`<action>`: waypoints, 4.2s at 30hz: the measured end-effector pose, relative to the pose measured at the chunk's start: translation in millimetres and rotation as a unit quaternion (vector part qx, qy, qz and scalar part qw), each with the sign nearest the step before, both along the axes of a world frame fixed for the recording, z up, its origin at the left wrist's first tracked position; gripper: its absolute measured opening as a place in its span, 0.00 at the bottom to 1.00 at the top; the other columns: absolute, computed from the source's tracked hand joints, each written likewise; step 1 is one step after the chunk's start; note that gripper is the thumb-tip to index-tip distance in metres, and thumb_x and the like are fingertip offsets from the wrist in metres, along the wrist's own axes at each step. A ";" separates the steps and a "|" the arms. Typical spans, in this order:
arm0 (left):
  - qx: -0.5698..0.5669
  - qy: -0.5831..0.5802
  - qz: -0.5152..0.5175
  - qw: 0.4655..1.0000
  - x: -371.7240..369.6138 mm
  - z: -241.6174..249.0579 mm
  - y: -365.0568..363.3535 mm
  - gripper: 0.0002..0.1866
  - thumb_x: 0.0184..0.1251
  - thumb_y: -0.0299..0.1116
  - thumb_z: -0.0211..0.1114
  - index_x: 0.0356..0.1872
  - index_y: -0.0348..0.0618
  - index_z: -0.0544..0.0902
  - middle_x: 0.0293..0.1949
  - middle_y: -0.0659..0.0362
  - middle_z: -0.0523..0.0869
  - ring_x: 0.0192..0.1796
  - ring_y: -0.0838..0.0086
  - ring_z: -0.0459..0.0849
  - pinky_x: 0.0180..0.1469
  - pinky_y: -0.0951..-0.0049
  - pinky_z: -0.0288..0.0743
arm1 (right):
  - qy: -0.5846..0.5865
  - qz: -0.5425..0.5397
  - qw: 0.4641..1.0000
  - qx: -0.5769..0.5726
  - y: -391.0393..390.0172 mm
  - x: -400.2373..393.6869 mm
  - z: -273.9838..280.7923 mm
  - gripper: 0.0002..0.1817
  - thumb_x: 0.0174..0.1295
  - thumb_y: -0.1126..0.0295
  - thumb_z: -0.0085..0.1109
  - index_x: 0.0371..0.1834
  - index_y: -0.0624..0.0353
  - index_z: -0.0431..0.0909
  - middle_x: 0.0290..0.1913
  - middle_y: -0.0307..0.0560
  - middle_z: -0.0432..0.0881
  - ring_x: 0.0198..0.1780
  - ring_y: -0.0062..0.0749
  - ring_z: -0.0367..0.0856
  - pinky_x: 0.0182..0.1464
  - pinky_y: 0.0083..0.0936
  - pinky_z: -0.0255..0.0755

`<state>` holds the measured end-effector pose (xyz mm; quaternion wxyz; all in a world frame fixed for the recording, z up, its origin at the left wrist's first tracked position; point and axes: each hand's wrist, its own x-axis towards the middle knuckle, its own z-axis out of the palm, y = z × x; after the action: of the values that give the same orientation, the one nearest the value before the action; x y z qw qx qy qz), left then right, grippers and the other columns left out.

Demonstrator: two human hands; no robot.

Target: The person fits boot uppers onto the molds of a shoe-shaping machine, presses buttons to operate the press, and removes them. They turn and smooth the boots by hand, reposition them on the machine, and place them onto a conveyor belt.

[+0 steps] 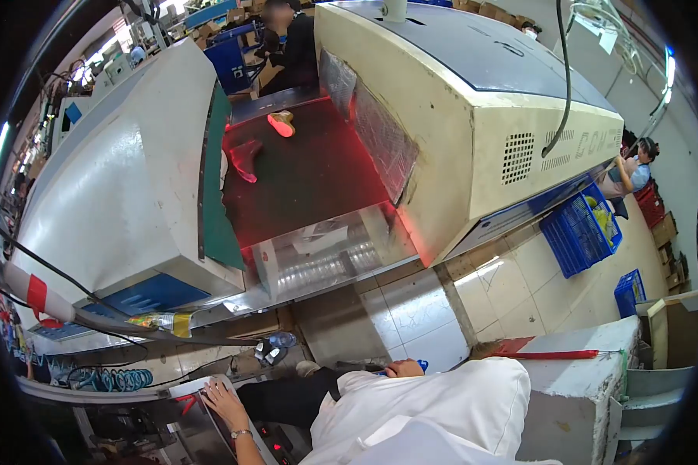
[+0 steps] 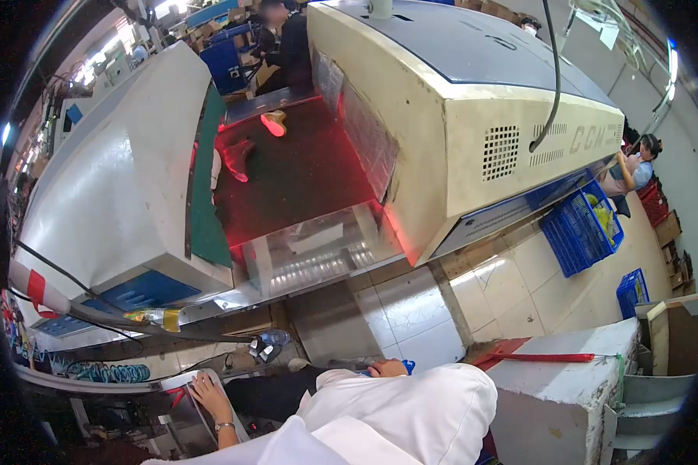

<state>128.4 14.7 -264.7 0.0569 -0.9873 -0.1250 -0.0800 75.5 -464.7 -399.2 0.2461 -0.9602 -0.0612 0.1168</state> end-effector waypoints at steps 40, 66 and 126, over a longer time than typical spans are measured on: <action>-0.044 0.038 -0.001 0.998 -0.4 -43.7 32.8 0.24 0.68 0.43 0.50 0.60 0.40 0.69 0.66 0.52 0.62 0.63 0.56 0.64 0.61 0.53 0.54 | 0.098 0.049 0.994 0.019 -13.5 9.8 2.3 0.20 0.64 0.51 0.40 0.37 0.54 0.77 0.37 0.46 0.80 0.44 0.41 0.78 0.48 0.39 0.67; 0.038 0.059 -0.039 0.997 4.7 -0.2 -4.3 0.25 0.66 0.43 0.51 0.59 0.38 0.69 0.64 0.50 0.65 0.61 0.56 0.65 0.60 0.57 0.54 | 0.111 0.087 0.990 -0.023 -16.1 5.7 -14.3 0.19 0.63 0.49 0.42 0.37 0.52 0.75 0.39 0.44 0.79 0.45 0.38 0.77 0.45 0.36 0.67; 0.244 -0.413 0.312 0.820 -115.3 278.3 7.5 0.21 0.49 0.24 0.59 0.48 0.49 0.79 0.48 0.68 0.77 0.52 0.75 0.69 0.51 0.62 0.54 | 0.742 0.342 0.284 0.501 624.3 11.7 288.2 0.18 0.66 0.55 0.44 0.52 0.54 0.68 0.47 0.46 0.77 0.50 0.33 0.74 0.49 0.34 0.71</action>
<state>13.2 22.2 13.7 0.2612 -0.7238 -0.4148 -0.4857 87.2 159.6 -111.0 0.5565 -0.0414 -0.2217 0.7996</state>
